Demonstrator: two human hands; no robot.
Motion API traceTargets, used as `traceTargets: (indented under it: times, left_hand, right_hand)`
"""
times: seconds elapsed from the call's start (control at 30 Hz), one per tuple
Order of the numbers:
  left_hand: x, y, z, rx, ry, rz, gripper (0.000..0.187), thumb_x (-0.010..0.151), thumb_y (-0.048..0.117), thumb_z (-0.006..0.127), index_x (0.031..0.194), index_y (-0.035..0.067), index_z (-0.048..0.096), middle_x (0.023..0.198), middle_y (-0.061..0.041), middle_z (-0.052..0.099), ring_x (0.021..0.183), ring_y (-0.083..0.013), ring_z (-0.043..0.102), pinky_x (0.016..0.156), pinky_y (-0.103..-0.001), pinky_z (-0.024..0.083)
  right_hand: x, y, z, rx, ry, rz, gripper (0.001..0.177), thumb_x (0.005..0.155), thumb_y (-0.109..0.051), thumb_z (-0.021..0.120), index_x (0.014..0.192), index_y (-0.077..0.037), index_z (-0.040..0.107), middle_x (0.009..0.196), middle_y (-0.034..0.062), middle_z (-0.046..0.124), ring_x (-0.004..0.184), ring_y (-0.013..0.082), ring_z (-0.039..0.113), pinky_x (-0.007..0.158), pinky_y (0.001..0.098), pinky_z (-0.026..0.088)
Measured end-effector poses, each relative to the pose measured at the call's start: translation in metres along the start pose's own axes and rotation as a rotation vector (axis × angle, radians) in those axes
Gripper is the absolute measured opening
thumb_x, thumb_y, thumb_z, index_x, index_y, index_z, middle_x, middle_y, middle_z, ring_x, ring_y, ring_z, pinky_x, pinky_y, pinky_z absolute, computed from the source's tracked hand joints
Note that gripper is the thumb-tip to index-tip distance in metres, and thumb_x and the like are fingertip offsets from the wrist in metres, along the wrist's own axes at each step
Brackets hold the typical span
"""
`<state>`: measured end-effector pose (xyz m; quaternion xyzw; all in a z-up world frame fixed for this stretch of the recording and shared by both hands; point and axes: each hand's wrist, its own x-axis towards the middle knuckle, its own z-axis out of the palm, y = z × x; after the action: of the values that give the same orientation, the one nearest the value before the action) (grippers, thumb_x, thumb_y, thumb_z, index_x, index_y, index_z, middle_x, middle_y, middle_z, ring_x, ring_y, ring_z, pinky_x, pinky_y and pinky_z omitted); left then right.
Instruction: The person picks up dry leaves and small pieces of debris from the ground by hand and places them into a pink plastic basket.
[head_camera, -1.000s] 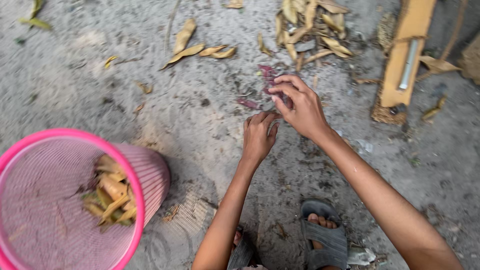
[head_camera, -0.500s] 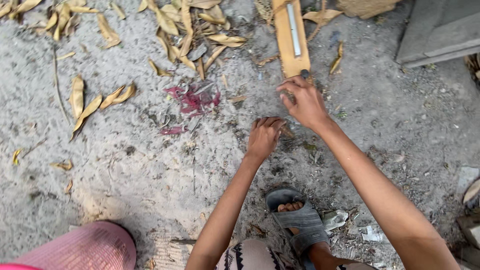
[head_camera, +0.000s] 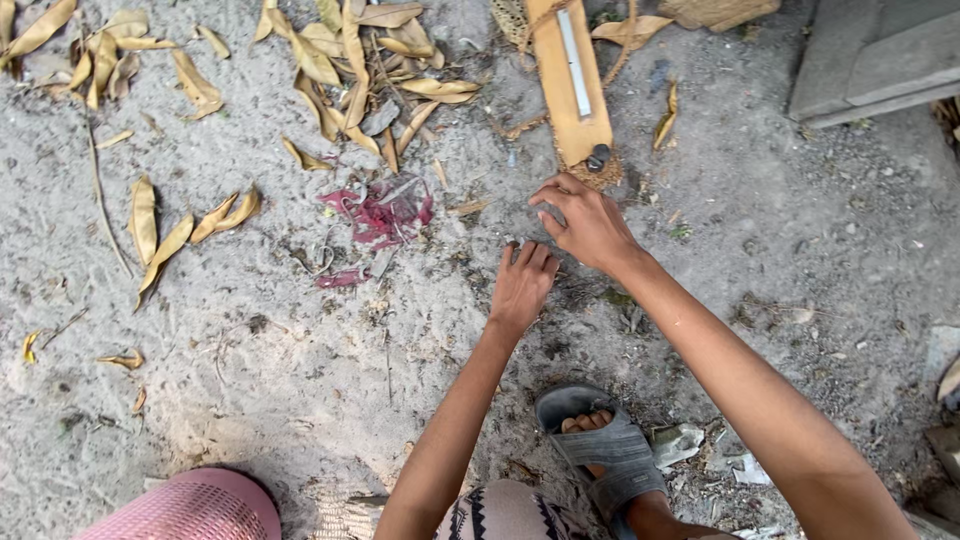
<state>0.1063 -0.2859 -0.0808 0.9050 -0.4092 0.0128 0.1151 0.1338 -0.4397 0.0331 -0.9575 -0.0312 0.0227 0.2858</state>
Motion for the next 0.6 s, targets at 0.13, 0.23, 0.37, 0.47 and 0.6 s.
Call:
traceTargets:
  times: [0.13,0.23,0.37,0.47,0.6]
  left_hand:
    - [-0.002,-0.022,-0.011,-0.148,0.188,-0.097,0.032,0.085,0.005,0.065,0.117,0.007,0.064,0.108,-0.008,0.066,0.111,-0.0251,0.061,0.105,-0.050,0.041]
    - [0.006,-0.055,-0.008,-0.172,0.180,-0.266,0.031,0.091,0.005,0.066,0.121,0.004,0.062,0.114,-0.010,0.066,0.116,-0.0272,0.060,0.103,-0.050,0.041]
    - [0.020,-0.098,-0.007,-0.092,0.226,-0.400,0.037,0.080,0.002,0.065,0.116,0.007,0.061,0.125,-0.010,0.066,0.125,-0.0281,0.059,0.105,-0.048,0.042]
    - [0.022,-0.106,-0.004,-0.003,0.257,-0.365,0.047,0.066,0.004,0.066,0.113,0.008,0.063,0.125,-0.010,0.067,0.122,-0.0293,0.059,0.101,-0.048,0.042]
    - [0.016,-0.101,-0.002,0.007,0.157,-0.364,0.032,0.083,0.008,0.068,0.115,0.013,0.065,0.114,-0.008,0.067,0.114,-0.0255,0.061,0.101,-0.045,0.044]
  right_hand:
    - [0.017,-0.018,0.010,0.018,-0.083,0.013,0.025,0.090,-0.010,0.068,0.115,-0.011,0.071,0.126,0.0067,0.065,0.096,0.0301,0.071,0.084,0.0449,0.058]
    - [0.021,-0.025,0.020,0.036,-0.068,-0.068,0.026,0.089,-0.010,0.068,0.115,-0.011,0.071,0.123,0.0066,0.066,0.100,0.0308,0.071,0.086,0.0440,0.059]
    - [0.026,-0.025,0.032,-0.019,-0.112,-0.075,0.027,0.088,-0.010,0.068,0.114,-0.012,0.072,0.123,0.0070,0.066,0.097,0.0309,0.072,0.085,0.0447,0.058]
    - [0.025,-0.022,0.038,-0.008,-0.131,-0.092,0.025,0.089,-0.011,0.068,0.114,-0.010,0.071,0.124,0.0093,0.065,0.094,0.0318,0.072,0.083,0.0448,0.058]
    - [0.023,-0.019,0.046,-0.020,-0.164,-0.053,0.023,0.091,-0.013,0.067,0.113,-0.012,0.071,0.120,0.0075,0.067,0.096,0.0314,0.072,0.084,0.0446,0.058]
